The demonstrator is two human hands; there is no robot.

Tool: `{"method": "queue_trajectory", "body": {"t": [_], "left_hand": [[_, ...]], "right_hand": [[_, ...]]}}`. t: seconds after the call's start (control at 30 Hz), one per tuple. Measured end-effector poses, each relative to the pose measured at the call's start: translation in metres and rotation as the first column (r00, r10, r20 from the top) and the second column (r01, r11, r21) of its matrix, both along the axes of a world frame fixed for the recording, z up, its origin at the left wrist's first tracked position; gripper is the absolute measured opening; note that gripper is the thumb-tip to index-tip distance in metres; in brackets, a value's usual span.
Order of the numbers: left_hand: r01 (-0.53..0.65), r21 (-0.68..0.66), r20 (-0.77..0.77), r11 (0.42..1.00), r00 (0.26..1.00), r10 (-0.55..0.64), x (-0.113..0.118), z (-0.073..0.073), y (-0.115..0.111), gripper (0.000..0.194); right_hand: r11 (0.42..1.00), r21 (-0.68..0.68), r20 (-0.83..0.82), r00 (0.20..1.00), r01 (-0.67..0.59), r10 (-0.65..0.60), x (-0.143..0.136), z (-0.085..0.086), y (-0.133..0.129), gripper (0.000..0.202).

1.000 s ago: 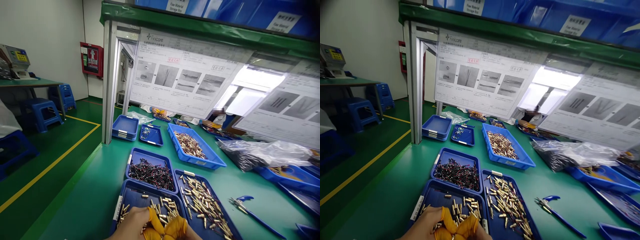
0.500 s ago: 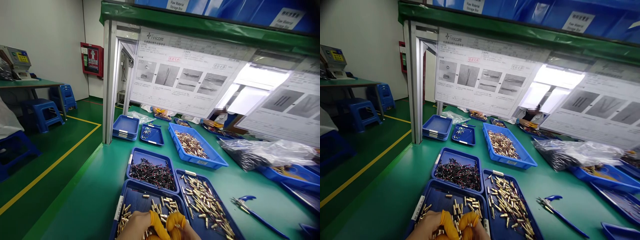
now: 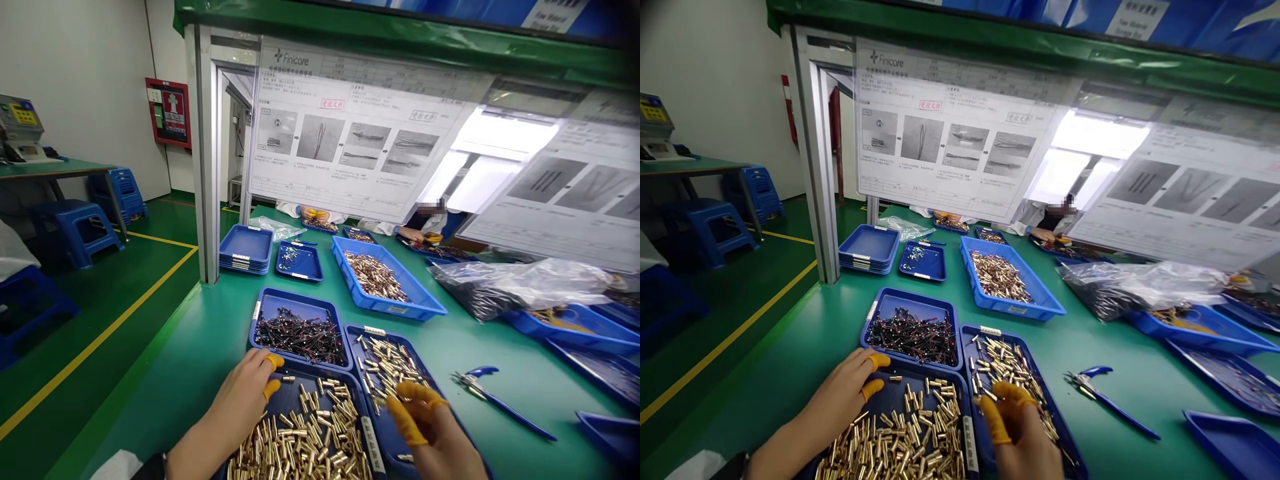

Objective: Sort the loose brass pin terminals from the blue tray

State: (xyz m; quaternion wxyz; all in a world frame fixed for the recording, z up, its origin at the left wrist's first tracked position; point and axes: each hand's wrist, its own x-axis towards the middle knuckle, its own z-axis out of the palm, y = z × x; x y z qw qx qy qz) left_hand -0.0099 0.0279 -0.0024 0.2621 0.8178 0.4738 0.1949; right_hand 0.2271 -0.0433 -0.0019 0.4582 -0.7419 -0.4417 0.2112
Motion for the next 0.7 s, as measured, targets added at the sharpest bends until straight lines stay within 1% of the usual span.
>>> {"method": "queue_trajectory", "body": {"t": [0.03, 0.07, 0.1, 0.17, 0.23, 0.27, 0.3, 0.37, 0.47, 0.53, 0.6, 0.7], "left_hand": [[-0.002, 0.043, -0.132, 0.999, 0.991, 0.008, -0.001, -0.001, 0.003, 0.038], [0.004, 0.072, -0.236, 0.997, 0.972, 0.013, 0.0, -0.001, 0.004, 0.04], [0.011, 0.089, -0.308, 0.996, 0.951, 0.017, 0.001, -0.002, 0.005, 0.041], [0.021, 0.102, -0.362, 0.995, 0.932, 0.017, 0.004, -0.002, 0.004, 0.044], [0.037, 0.102, -0.37, 0.994, 0.929, 0.003, 0.005, 0.0, 0.001, 0.045], [0.051, 0.095, -0.371, 0.994, 0.929, -0.012, 0.004, 0.002, -0.001, 0.045], [0.067, 0.074, -0.362, 0.995, 0.932, -0.036, 0.003, 0.005, -0.003, 0.046], [0.11, -0.02, -0.3, 0.994, 0.948, -0.111, 0.0, 0.013, -0.009, 0.047], [0.2, -0.199, -0.109, 0.959, 0.968, -0.225, -0.004, 0.024, -0.019, 0.052], [0.246, -0.263, 0.004, 0.933, 0.967, -0.254, -0.005, 0.028, -0.024, 0.054], [0.273, -0.28, 0.095, 0.92, 0.962, -0.257, -0.004, 0.028, -0.027, 0.054], [0.286, -0.229, 0.193, 0.93, 0.95, -0.245, -0.003, 0.027, -0.029, 0.051]], "right_hand": [[0.997, -0.025, 0.12, 0.991, 0.067, -0.064, 0.008, -0.002, 0.002, 0.037], [0.997, -0.026, 0.179, 0.982, 0.066, -0.06, 0.011, -0.005, 0.004, 0.037], [1.0, -0.023, 0.192, 0.981, 0.016, -0.012, 0.01, -0.008, 0.005, 0.036], [0.985, -0.004, 0.15, 0.974, -0.173, 0.171, -0.002, -0.013, 0.005, 0.032], [0.938, 0.031, 0.143, 0.931, -0.345, 0.337, -0.022, -0.015, 0.003, 0.024], [0.917, 0.054, 0.168, 0.909, -0.395, 0.382, -0.032, -0.015, 0.002, 0.021], [0.9, 0.079, 0.203, 0.891, -0.429, 0.406, -0.04, -0.015, 0.0, 0.019], [0.878, 0.115, 0.273, 0.865, -0.464, 0.421, -0.052, -0.015, -0.003, 0.018], [0.849, 0.111, 0.3, 0.831, -0.517, 0.467, -0.058, -0.015, -0.007, 0.019], [0.835, 0.098, 0.286, 0.819, -0.541, 0.497, -0.057, -0.015, -0.009, 0.019], [0.83, 0.086, 0.245, 0.819, -0.551, 0.519, -0.057, -0.014, -0.01, 0.017], [0.84, 0.076, 0.152, 0.839, -0.537, 0.523, -0.056, -0.012, -0.01, 0.012]]}}
